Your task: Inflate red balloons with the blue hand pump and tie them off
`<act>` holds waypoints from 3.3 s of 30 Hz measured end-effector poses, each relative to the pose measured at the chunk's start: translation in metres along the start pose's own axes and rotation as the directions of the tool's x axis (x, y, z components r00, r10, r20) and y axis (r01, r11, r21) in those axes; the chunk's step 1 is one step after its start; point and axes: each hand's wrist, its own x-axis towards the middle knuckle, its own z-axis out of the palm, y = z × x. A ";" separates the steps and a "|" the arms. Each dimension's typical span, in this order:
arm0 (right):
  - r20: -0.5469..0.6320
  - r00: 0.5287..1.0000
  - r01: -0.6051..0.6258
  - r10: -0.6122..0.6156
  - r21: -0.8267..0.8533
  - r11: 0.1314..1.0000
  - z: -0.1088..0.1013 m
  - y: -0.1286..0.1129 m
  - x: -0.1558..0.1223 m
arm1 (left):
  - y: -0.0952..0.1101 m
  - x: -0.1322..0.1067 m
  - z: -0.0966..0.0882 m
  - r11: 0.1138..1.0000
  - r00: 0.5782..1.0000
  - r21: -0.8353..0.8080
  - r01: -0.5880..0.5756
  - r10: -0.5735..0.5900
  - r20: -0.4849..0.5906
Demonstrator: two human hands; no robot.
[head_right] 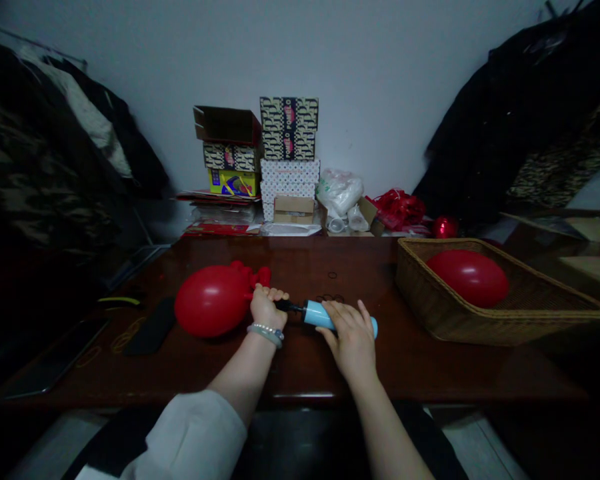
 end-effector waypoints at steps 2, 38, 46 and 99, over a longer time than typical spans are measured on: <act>-0.001 1.000 -0.016 0.016 0.001 1.000 0.000 -0.002 -0.001 | -0.005 -0.004 0.003 1.000 1.000 0.004 -0.002 0.002 0.009; -0.003 1.000 0.020 -0.020 -0.019 1.000 -0.009 0.015 0.000 | 0.010 0.008 0.002 1.000 1.000 0.007 0.005 -0.005 -0.005; -0.007 1.000 0.028 -0.028 -0.049 0.998 -0.025 0.044 -0.009 | 0.036 0.023 -0.001 1.000 0.999 -0.012 -0.005 0.005 -0.038; 0.023 0.999 0.047 -0.046 -0.027 0.999 -0.011 0.013 -0.001 | -0.006 -0.001 -0.001 1.000 0.999 0.007 0.028 -0.028 0.022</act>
